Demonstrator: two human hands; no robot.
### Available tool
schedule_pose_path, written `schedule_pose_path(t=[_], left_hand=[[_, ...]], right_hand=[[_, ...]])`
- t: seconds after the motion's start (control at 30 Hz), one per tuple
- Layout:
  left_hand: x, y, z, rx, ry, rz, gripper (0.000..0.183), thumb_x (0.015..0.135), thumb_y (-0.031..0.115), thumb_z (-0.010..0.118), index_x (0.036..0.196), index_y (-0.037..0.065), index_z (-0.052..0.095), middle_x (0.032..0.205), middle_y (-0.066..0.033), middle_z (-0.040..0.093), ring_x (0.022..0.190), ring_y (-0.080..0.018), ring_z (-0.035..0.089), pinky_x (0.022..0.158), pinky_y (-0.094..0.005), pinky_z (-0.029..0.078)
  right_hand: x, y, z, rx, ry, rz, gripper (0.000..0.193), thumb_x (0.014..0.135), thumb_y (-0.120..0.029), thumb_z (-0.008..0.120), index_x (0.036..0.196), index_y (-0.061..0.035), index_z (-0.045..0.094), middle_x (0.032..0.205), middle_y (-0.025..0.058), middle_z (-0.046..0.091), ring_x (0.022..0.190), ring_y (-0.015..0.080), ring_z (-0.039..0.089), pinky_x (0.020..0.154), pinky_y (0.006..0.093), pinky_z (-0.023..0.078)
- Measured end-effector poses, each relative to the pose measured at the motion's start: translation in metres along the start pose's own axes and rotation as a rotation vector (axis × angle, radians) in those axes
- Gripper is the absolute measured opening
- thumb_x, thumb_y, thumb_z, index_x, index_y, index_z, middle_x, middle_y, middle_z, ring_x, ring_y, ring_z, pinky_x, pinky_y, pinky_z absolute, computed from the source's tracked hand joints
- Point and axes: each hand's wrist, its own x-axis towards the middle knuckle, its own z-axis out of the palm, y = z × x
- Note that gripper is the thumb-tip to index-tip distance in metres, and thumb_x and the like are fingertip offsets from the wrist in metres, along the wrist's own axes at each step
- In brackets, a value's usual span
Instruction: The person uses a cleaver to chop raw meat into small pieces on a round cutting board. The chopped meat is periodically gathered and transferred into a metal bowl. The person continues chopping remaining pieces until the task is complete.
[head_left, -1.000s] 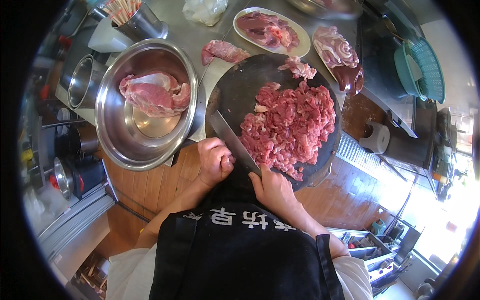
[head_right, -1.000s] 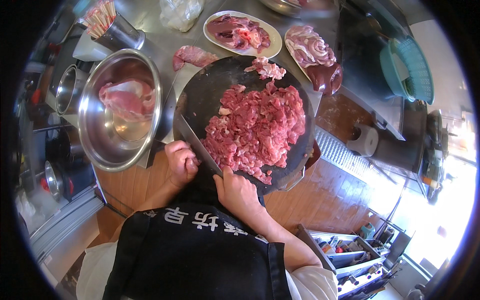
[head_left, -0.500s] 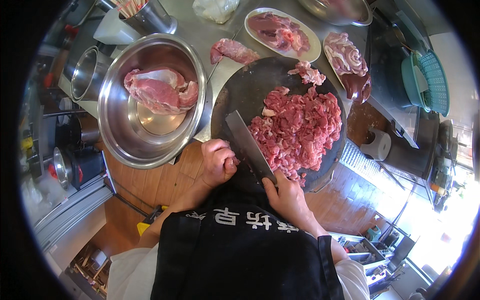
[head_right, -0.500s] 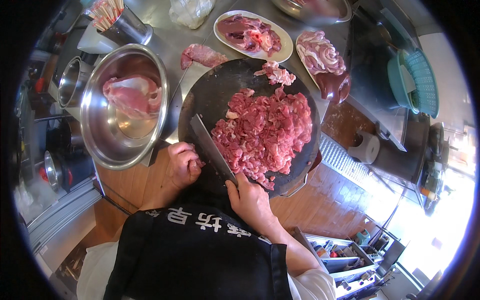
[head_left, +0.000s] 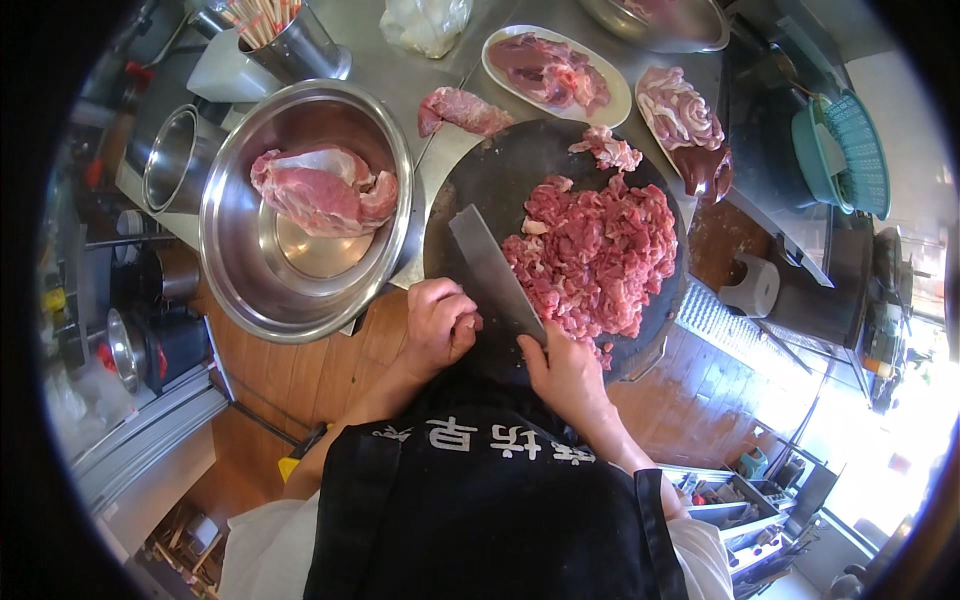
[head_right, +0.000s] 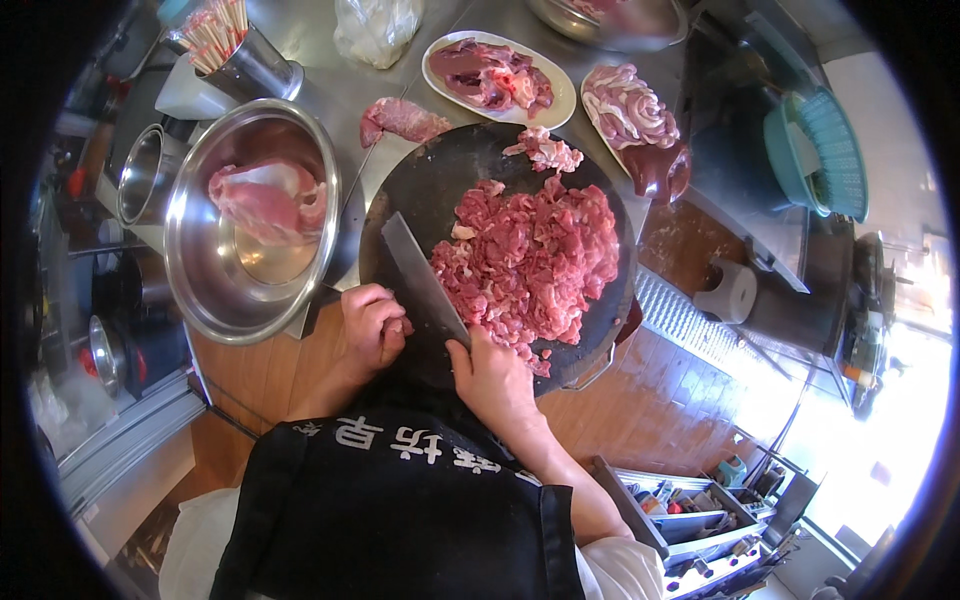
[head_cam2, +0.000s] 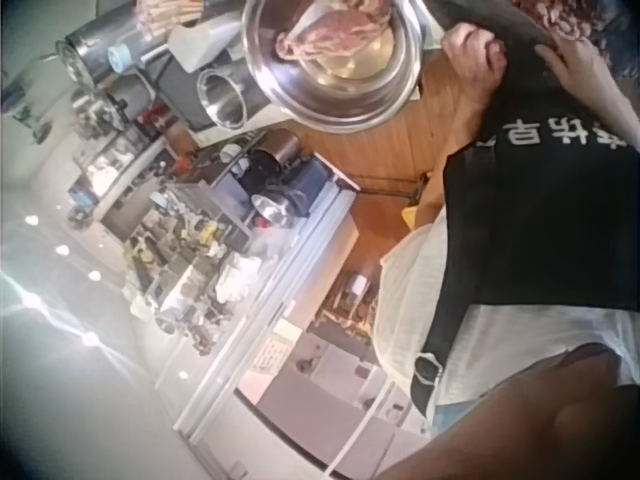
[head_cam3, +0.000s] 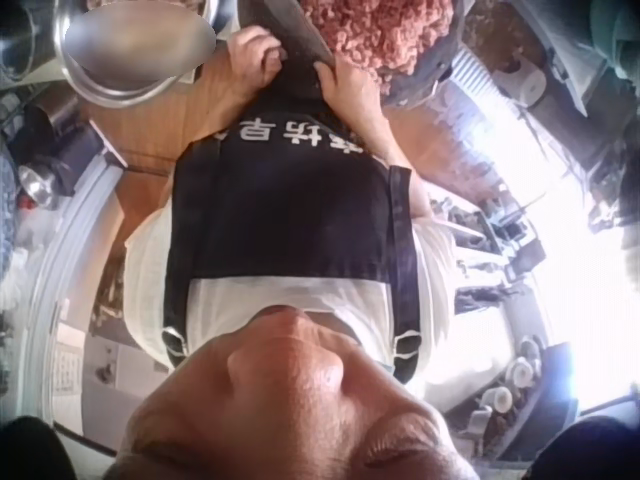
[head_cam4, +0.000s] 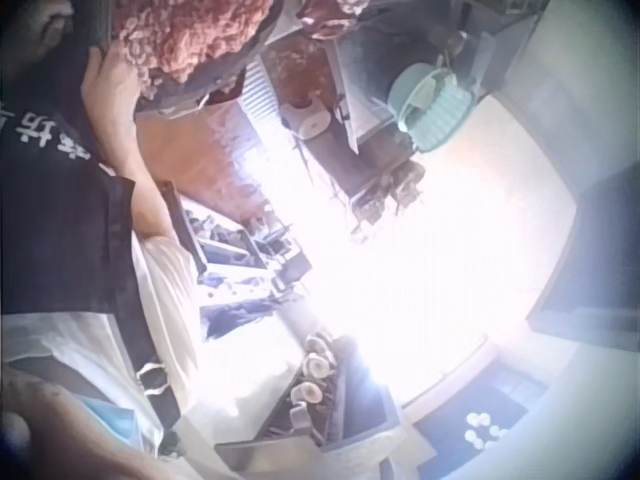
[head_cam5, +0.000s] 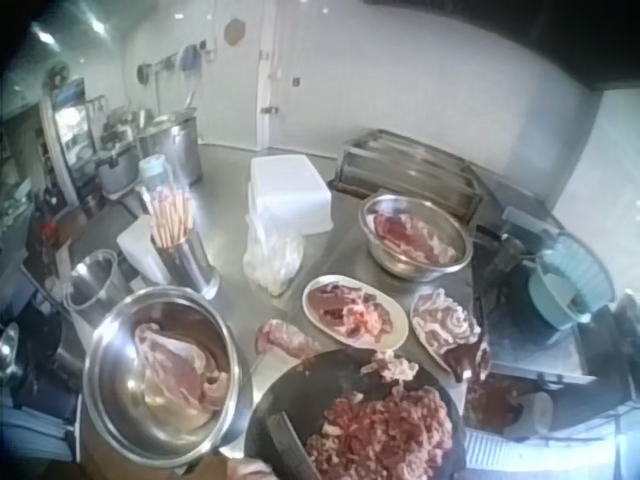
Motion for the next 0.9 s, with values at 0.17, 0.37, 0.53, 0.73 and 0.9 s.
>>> schedule_pose_path(t=[0.17, 0.37, 0.53, 0.73, 0.9], left_hand=[[0.019, 0.019, -0.032, 0.0, -0.237, -0.106, 0.041, 0.07, 0.011, 0.078, 0.105, 0.006, 0.058, 0.101, -0.0101, 0.053, 0.091, -0.0297, 0.051, 0.083, -0.0388, 0.041], [0.025, 0.019, -0.038, -0.095, -0.193, -0.218, 0.039, 0.071, -0.001, 0.074, 0.107, 0.001, 0.059, 0.104, -0.012, 0.055, 0.088, -0.0238, 0.06, 0.077, -0.0311, 0.05], [0.031, 0.036, -0.043, -0.66, -0.093, -0.741, 0.022, 0.086, -0.007, 0.058, 0.108, -0.003, 0.061, 0.102, -0.0107, 0.06, 0.089, -0.0149, 0.066, 0.074, -0.0253, 0.053], [0.029, 0.038, -0.029, -0.463, -0.302, -0.533, 0.023, 0.087, -0.006, 0.057, 0.11, -0.003, 0.059, 0.102, -0.0122, 0.06, 0.08, -0.0162, 0.066, 0.071, -0.0252, 0.052], [0.038, 0.041, -0.027, -0.358, -0.171, -0.456, 0.035, 0.079, 0.0, 0.068, 0.113, 0.0, 0.057, 0.108, -0.0137, 0.056, 0.09, -0.0259, 0.061, 0.077, -0.032, 0.05]], right_hand=[[-0.004, 0.004, -0.017, 0.07, 0.11, 0.112, 0.026, 0.088, -0.027, 0.062, 0.086, -0.002, 0.055, 0.065, 0.0258, 0.061, 0.066, 0.0445, 0.062, 0.058, 0.0505, 0.049], [-0.003, 0.009, -0.025, 0.144, 0.165, 0.081, 0.025, 0.09, -0.022, 0.061, 0.094, 0.0028, 0.058, 0.067, 0.024, 0.062, 0.061, 0.0379, 0.064, 0.056, 0.0416, 0.048], [-0.012, 0.005, -0.024, 0.293, 0.111, 0.168, 0.024, 0.09, -0.021, 0.06, 0.091, 0.0031, 0.056, 0.068, 0.0272, 0.06, 0.068, 0.0448, 0.062, 0.058, 0.0465, 0.048], [-0.028, 0.01, -0.012, 0.312, 0.019, 0.14, 0.024, 0.091, -0.023, 0.06, 0.089, 0.0007, 0.056, 0.061, 0.0189, 0.058, 0.059, 0.0341, 0.059, 0.054, 0.0406, 0.046], [-0.033, 0.002, -0.014, 0.267, -0.018, 0.173, 0.023, 0.091, -0.024, 0.059, 0.089, -0.0014, 0.053, 0.067, 0.0257, 0.06, 0.07, 0.0462, 0.06, 0.061, 0.049, 0.047]])
